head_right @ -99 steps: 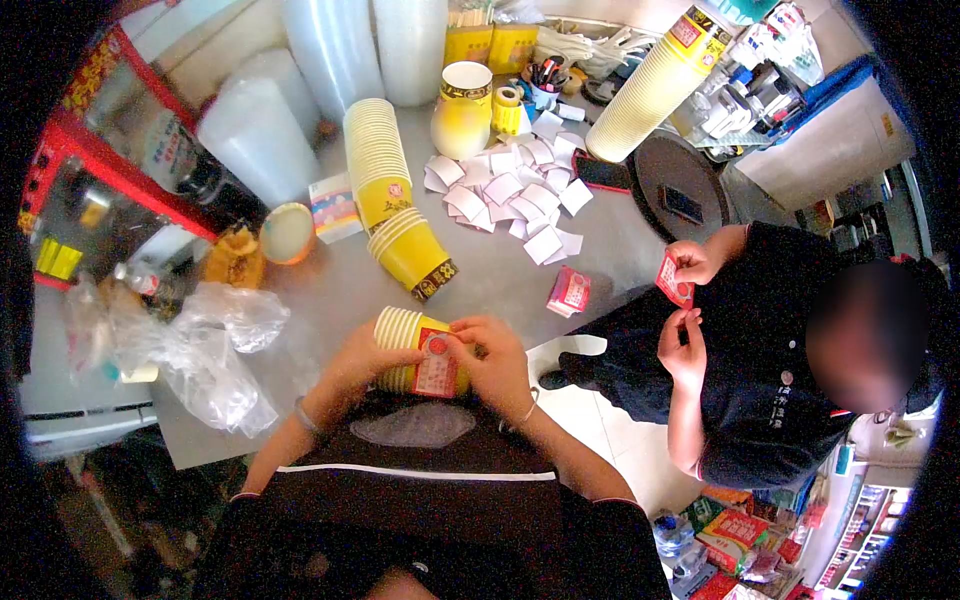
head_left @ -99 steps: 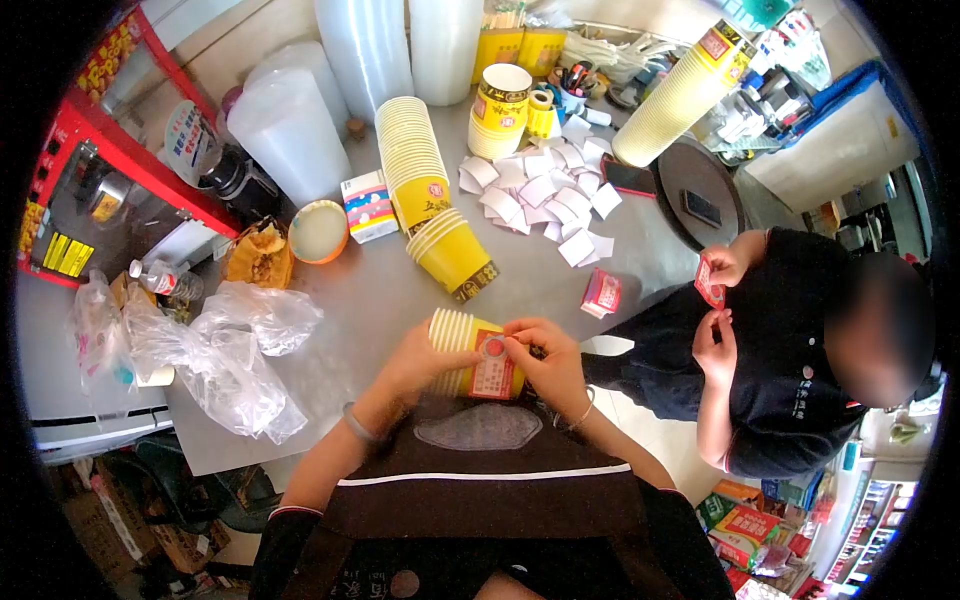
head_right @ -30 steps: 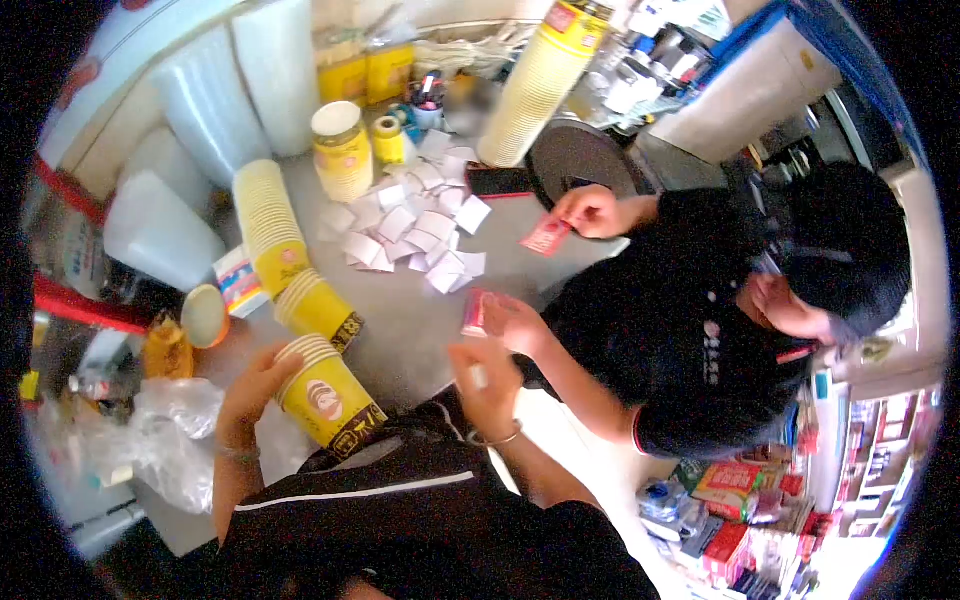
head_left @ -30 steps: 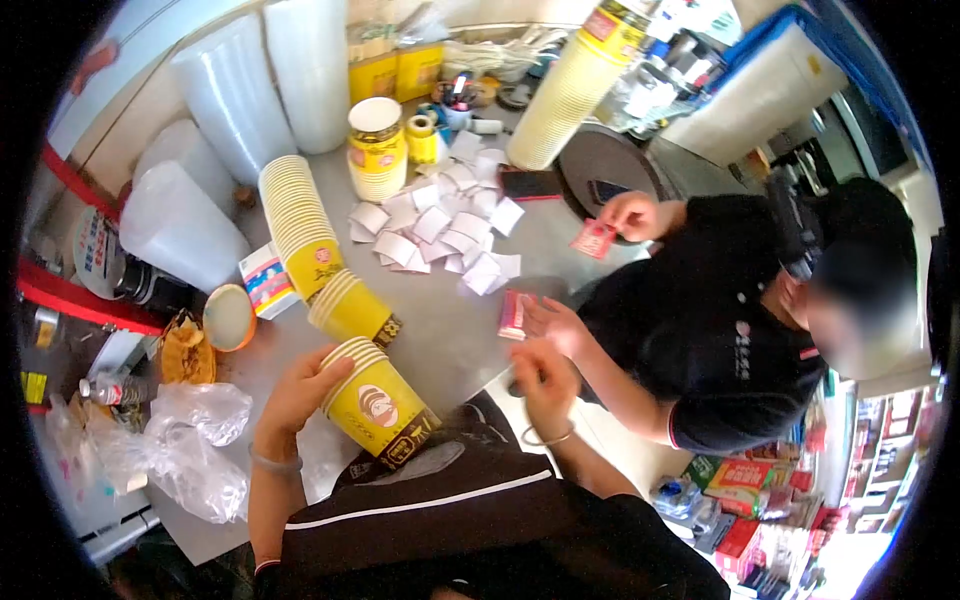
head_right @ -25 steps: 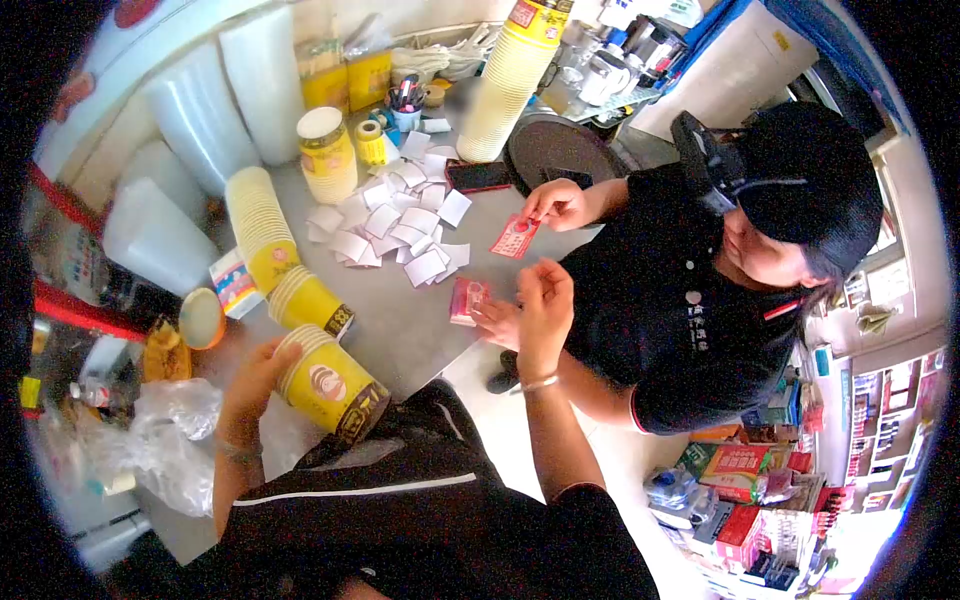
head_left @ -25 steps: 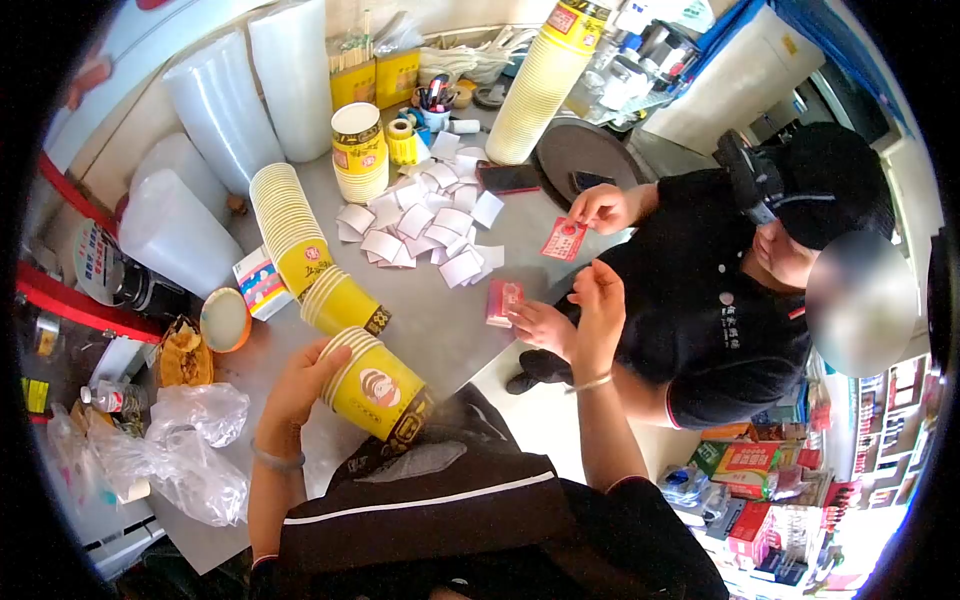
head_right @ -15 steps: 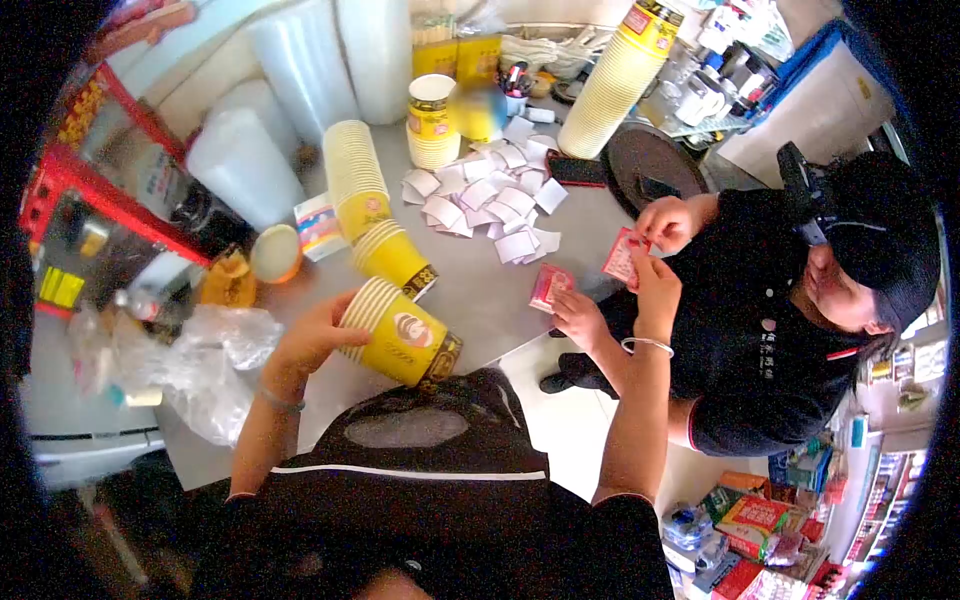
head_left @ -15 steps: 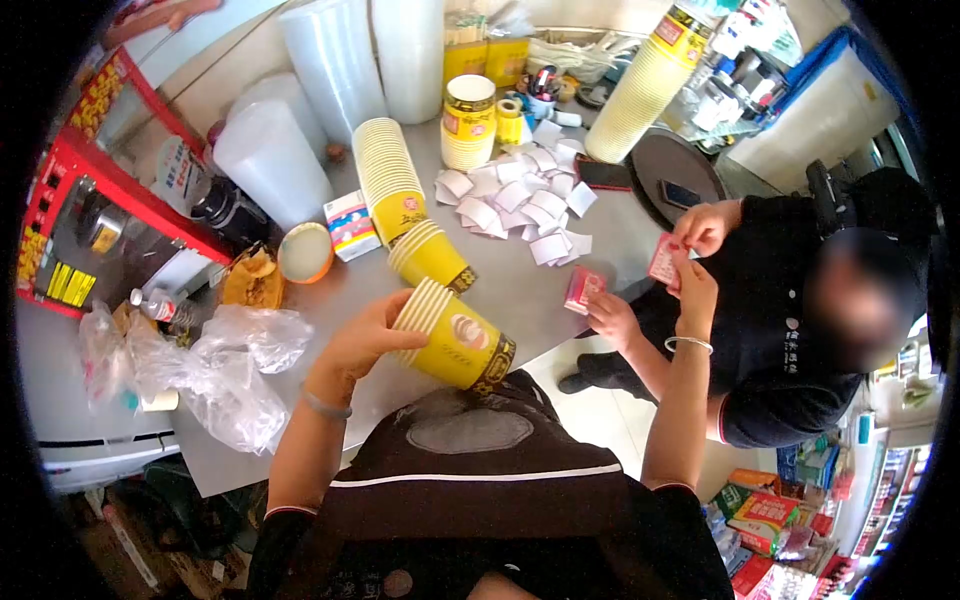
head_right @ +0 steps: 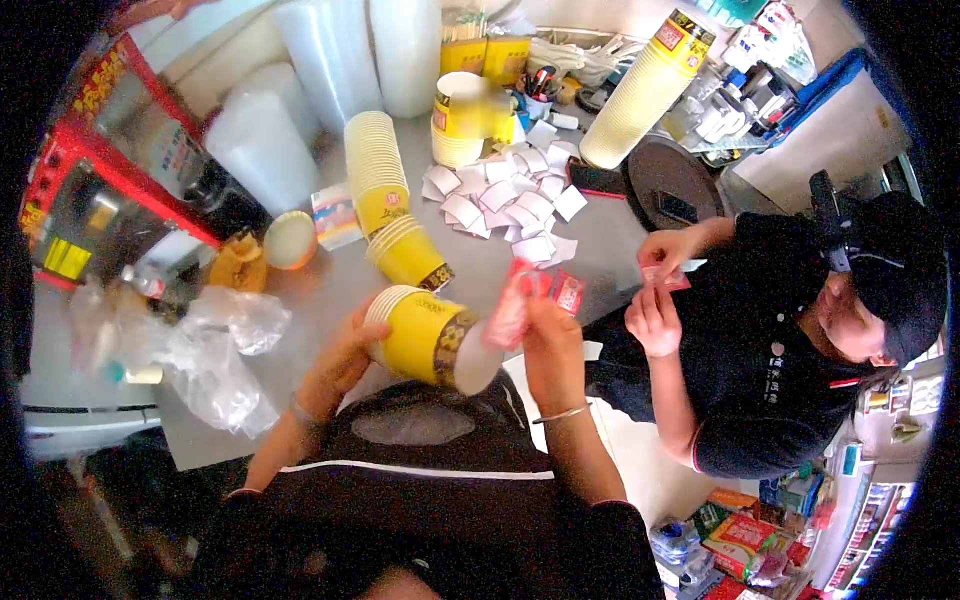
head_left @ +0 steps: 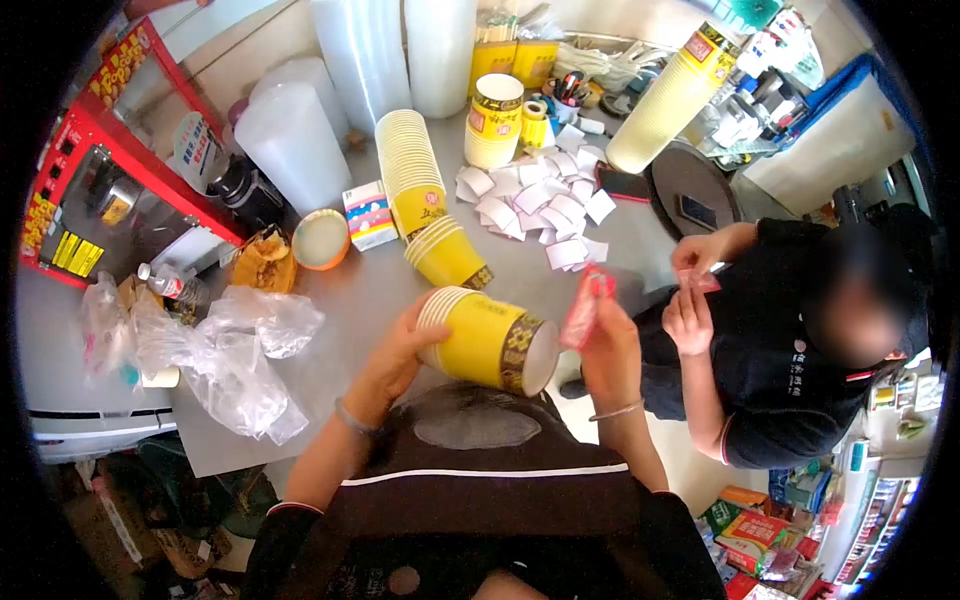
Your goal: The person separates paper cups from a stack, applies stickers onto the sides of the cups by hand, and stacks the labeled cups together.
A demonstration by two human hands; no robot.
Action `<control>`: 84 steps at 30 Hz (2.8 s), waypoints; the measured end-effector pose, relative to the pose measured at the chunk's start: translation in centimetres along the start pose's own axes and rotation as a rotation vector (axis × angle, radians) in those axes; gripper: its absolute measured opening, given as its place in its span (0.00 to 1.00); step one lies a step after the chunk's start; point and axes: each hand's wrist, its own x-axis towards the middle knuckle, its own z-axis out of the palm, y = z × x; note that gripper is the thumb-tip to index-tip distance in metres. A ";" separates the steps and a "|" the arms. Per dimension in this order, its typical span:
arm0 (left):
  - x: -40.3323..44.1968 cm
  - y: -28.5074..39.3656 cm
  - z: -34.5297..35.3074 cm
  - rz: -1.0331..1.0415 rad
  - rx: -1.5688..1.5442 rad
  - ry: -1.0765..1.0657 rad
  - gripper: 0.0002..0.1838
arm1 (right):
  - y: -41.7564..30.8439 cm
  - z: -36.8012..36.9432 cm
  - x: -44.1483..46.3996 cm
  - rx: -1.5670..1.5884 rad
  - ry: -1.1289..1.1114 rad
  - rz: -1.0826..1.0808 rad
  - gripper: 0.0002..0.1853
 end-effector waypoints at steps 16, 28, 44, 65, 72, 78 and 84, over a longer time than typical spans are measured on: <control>1.1 -3.1 -1.2 -0.270 0.004 0.225 0.17 | 4.0 1.5 -1.2 -1.113 -0.215 -0.157 0.11; 0.2 -1.6 0.8 -0.278 0.105 0.223 0.16 | 4.8 1.9 -0.9 -1.298 -0.235 -0.266 0.11; 1.4 -1.2 1.9 -0.094 0.229 0.346 0.14 | 5.5 2.9 0.6 -1.684 -0.686 -0.562 0.32; 4.8 4.0 1.8 0.195 0.410 0.270 0.27 | 4.5 -1.7 10.7 -0.603 -0.500 -0.006 0.56; 6.7 11.1 -4.6 0.408 0.316 0.783 0.21 | 2.9 -0.2 17.0 -0.663 -0.093 -0.231 0.55; 6.4 14.2 -6.1 0.357 0.475 0.618 0.17 | -7.2 10.4 32.3 -1.633 -0.238 -1.117 0.48; 6.9 14.3 -4.5 0.157 0.414 0.496 0.18 | 2.5 7.1 42.2 -1.933 -0.358 -0.883 0.48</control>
